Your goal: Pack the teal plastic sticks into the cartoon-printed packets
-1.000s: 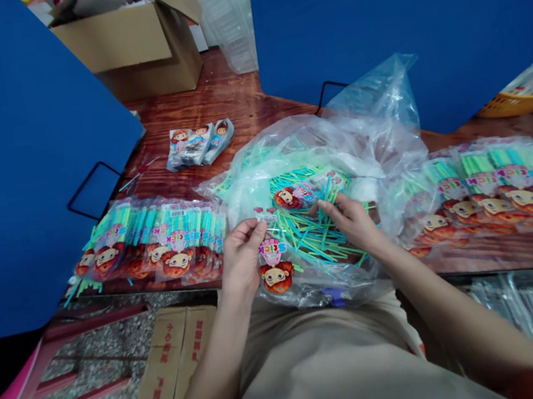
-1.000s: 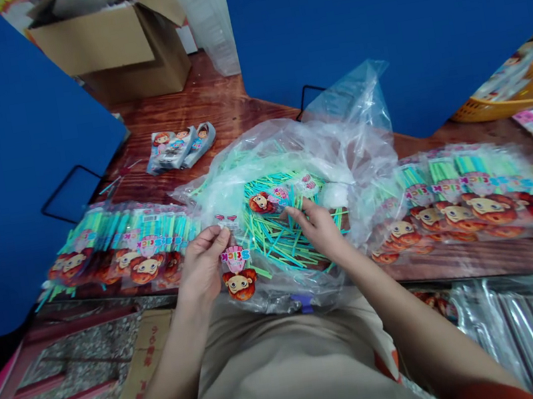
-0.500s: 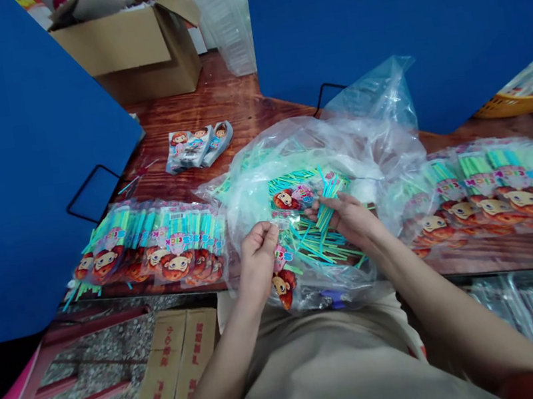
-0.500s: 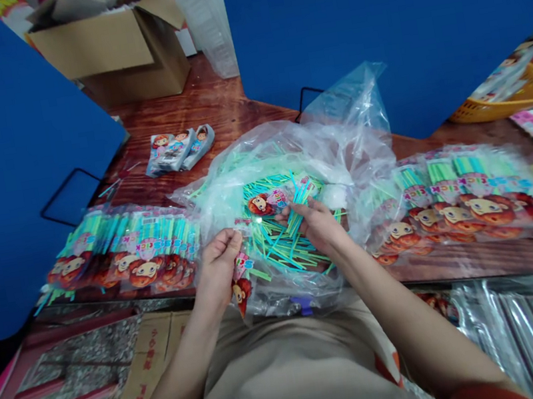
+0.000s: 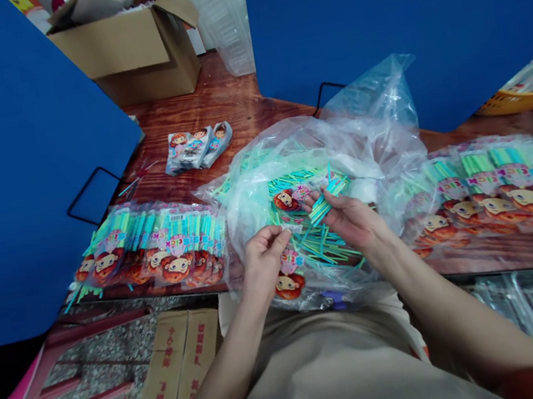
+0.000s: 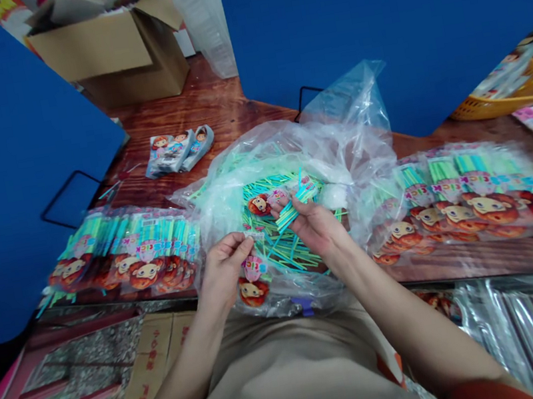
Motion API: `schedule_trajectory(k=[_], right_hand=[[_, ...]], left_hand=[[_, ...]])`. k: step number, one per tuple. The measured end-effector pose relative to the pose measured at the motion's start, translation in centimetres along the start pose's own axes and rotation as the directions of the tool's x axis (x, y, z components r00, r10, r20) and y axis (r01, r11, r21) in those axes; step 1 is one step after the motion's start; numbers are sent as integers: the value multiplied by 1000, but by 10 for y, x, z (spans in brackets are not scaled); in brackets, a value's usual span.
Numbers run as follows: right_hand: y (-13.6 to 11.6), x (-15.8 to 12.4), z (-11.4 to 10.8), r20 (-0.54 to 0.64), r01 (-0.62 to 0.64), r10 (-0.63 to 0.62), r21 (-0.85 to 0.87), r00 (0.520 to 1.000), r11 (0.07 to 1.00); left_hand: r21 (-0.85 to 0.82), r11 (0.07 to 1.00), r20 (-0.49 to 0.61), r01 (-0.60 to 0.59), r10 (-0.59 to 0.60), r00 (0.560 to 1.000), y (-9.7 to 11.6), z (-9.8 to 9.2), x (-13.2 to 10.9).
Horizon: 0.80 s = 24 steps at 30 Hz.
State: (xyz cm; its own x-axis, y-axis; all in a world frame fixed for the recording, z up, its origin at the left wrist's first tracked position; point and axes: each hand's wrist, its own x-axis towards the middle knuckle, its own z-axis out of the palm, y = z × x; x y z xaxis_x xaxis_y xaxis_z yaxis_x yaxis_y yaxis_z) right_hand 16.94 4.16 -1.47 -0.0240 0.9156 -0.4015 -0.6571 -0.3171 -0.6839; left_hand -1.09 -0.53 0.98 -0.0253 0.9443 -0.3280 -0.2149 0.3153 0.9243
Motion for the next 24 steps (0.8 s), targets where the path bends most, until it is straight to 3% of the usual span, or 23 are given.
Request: schedule_trajectory(k=[8,17,24], right_hand=[[-16,-16,34,104,290,-292,31,951,957],[-19,-15,50,128,399,-396,4,909,917],[-15,-14,48,168,513,-487,-203,857,834]], left_hand=[[25,996,29,86,-87,996,-2,7,-3],[-44,986,106,159,-154,982,-1,11,-3],[-74,969,178,238,-222,959,-3,17,-2]])
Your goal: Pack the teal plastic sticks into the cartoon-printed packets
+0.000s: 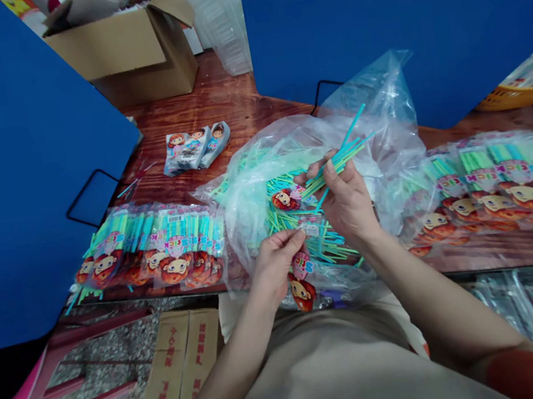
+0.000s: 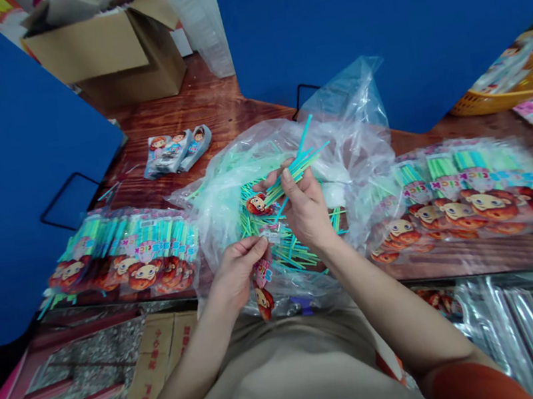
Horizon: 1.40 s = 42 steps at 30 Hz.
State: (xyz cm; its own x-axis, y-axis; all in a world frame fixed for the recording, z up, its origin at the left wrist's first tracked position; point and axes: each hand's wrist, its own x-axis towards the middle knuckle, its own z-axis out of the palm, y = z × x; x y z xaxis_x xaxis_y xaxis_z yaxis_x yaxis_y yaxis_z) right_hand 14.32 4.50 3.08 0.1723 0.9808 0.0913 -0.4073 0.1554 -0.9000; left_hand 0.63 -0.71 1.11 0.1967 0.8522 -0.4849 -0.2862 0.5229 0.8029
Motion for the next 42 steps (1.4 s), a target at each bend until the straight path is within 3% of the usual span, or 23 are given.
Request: schedule_trajectory(k=[8,14,32,42], right_hand=[[6,-4,-3,62,19,-26,118,998,993],[14,10,-11,-39,96,-90,216,995,972],[12,-13,-10,99,-16,7,88,995,996],[15,-16,-12,144,6,-7,13,990,1000]], left_hand=[[-17,999,32,37,-36,999,2,2,2],[-10,998,33,60,-60,998,-3,2,3],[-42,999,-19,16,-17,1000,-3,7,6],[-33,999,-60,-7,5,998,-2,8,7]])
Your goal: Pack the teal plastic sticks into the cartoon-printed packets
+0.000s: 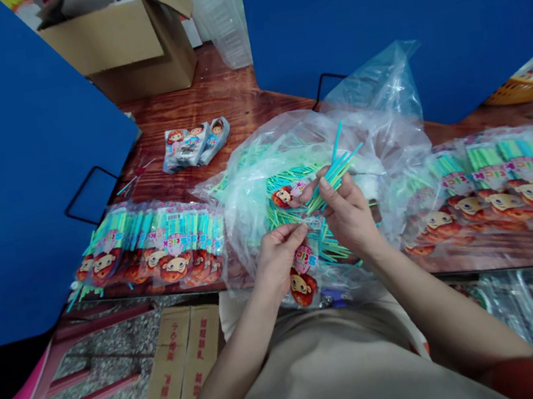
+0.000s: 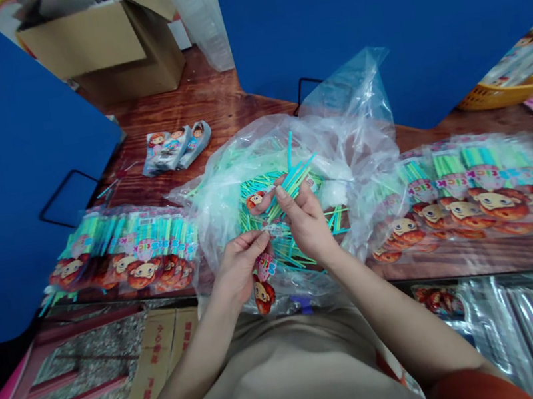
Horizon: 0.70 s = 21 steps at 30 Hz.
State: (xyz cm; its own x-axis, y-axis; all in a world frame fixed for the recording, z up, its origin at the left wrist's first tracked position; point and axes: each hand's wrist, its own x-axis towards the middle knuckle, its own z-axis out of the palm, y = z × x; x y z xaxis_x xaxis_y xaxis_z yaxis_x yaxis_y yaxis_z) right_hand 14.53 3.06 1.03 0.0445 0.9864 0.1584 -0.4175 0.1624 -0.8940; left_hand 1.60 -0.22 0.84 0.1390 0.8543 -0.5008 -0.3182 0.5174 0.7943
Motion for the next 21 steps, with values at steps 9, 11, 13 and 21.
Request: schedule_trajectory(k=[9,11,13,21], right_hand=[[1,-2,0,16,-40,40,-14,999,999],[-1,-2,1,-13,-27,27,32,1000,999],[-4,-1,2,-47,-4,7,60,999,998],[-9,3,2,-89,46,-44,19,995,999]], left_hand=[[4,1000,-11,-25,25,1000,1,-2,3],[10,999,-6,-32,32,999,1,-2,3],[17,999,-4,-37,37,999,0,-2,4],[26,999,-13,-35,35,999,-2,-3,4]])
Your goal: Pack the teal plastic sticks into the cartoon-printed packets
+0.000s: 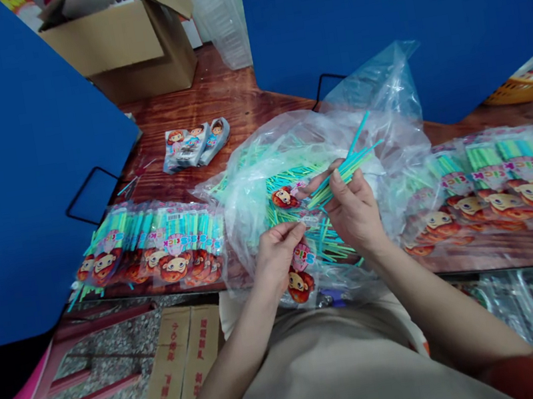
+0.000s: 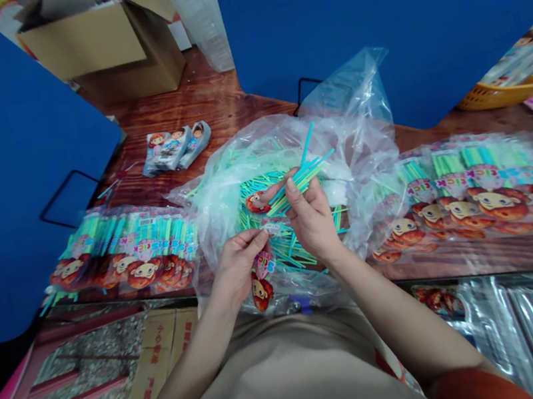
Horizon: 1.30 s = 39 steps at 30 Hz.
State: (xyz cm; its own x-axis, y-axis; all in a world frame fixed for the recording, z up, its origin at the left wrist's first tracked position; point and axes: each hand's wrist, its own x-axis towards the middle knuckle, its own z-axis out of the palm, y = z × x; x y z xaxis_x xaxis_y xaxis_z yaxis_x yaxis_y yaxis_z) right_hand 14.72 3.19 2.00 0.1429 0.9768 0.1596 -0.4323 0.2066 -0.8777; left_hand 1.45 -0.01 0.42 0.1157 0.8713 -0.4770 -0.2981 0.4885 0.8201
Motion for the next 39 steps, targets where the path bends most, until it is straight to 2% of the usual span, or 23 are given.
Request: schedule_trajectory(k=[3,9,19,22,26,30,34,39], right_hand=[[1,-2,0,14,7,-7,-1,1000,1000],[-2,-2,1,-37,58,-57,14,998,998],[-4,-4,2,-20,75,-74,31,997,997],[-3,-4,2,-9,43,-42,14,999,999],[3,-2,-1,-63,-3,1,-31,998,1000],[9,0,-2,-104,-89,89,4,991,996],[8,-3,0,-70,-95,92,-44,993,994],[9,-6,-2,37,-81,84,-91,996,993]], left_hand=[[-9,1000,7,14,-14,1000,0,0,1],[-3,1000,-2,9,-9,1000,0,1,1],[-67,997,-27,47,-49,998,-1,1,3],[-53,998,-24,38,-39,999,-1,2,3],[-18,1000,-29,10,-11,1000,-2,2,2],[2,1000,-35,-10,10,999,-3,2,3],[8,1000,-28,-21,21,999,-3,2,3],[8,999,-48,-36,37,998,1,3,2]])
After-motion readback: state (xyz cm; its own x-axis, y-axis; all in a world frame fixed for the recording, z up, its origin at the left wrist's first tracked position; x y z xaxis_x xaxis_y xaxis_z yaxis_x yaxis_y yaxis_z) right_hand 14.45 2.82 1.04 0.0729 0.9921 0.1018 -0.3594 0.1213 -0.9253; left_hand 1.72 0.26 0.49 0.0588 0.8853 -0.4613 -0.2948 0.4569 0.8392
